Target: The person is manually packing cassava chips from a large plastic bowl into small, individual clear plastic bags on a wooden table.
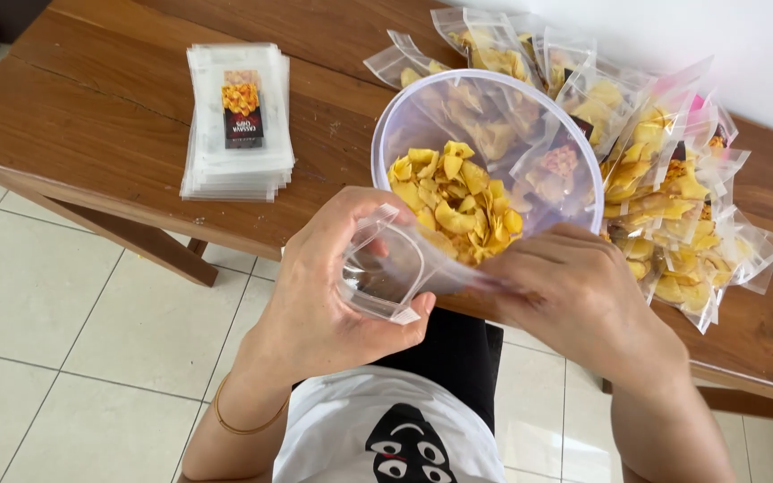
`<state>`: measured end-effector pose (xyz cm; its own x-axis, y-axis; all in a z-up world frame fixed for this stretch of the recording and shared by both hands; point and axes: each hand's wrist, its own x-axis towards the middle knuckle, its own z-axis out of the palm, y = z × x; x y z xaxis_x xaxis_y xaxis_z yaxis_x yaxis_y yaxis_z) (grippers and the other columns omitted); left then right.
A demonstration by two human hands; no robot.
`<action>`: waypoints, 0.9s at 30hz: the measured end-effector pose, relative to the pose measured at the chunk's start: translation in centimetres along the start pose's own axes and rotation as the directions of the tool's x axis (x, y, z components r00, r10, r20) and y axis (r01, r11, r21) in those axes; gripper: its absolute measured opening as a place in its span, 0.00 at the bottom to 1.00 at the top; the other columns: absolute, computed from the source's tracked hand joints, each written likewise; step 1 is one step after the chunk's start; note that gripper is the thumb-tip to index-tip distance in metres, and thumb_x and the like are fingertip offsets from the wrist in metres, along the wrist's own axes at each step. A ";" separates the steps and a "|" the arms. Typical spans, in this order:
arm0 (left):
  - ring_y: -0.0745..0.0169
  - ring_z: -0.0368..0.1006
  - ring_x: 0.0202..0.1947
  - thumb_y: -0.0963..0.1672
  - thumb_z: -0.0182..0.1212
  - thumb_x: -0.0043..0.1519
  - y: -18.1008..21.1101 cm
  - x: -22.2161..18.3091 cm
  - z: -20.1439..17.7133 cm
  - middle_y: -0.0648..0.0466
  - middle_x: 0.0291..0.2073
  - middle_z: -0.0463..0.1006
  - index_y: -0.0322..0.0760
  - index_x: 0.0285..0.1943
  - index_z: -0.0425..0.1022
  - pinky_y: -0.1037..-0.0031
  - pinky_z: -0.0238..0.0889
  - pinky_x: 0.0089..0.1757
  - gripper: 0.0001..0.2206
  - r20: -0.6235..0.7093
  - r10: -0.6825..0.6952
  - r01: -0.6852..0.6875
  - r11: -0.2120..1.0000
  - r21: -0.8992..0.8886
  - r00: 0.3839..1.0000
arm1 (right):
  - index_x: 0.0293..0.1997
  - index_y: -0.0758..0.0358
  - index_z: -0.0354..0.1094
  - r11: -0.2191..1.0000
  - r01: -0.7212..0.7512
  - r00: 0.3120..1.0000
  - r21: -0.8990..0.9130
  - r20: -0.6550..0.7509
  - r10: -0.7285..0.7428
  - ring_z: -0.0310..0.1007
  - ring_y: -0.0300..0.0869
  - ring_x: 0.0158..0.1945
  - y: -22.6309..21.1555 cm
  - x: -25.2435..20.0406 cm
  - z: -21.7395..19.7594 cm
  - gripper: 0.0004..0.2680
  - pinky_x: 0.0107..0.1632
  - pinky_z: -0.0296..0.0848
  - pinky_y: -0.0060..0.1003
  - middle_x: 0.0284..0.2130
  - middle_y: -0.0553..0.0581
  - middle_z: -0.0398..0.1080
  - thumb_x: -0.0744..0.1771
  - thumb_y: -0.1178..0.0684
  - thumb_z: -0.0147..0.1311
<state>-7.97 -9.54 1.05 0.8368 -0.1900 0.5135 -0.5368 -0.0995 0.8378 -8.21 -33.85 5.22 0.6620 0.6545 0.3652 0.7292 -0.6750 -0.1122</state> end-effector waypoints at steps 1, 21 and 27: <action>0.68 0.74 0.44 0.42 0.73 0.47 0.3 -0.1 -0.1 0.58 0.50 0.74 0.40 0.55 0.65 0.78 0.70 0.39 0.27 0.043 0.011 -0.011 1.000 -0.002 0.999 | 0.32 0.58 0.71 0.998 -0.008 0.998 0.059 0.055 0.004 0.71 0.40 0.26 -0.6 -0.1 -0.4 0.08 0.38 0.69 0.37 0.26 0.45 0.74 0.65 0.47 0.64; 0.61 0.74 0.38 0.49 0.74 0.50 -2.1 2.6 1.5 0.56 0.41 0.76 0.39 0.57 0.61 0.65 0.68 0.47 0.31 -0.038 0.086 -0.067 0.933 0.353 0.996 | 0.40 0.50 0.66 0.915 -0.395 0.557 0.075 0.813 0.173 0.63 0.40 0.31 4.4 6.4 1.0 0.10 0.38 0.62 0.40 0.28 0.47 0.66 0.62 0.50 0.67; 0.55 0.73 0.44 0.50 0.75 0.54 -0.3 2.7 2.8 0.56 0.40 0.77 0.40 0.54 0.65 0.60 0.60 0.51 0.26 -0.113 0.265 -0.164 0.824 0.542 0.958 | 0.42 0.50 0.74 0.795 -0.604 0.620 -0.054 0.594 0.512 0.71 0.36 0.29 3.2 6.9 -4.0 0.05 0.37 0.67 0.33 0.24 0.47 0.75 0.65 0.52 0.62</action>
<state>-5.82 -12.81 1.68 0.6713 -0.0982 0.7346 -0.6385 -0.5800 0.5059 -2.03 -32.85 11.04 0.8868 0.2628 -0.3801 0.1702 -0.9505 -0.2600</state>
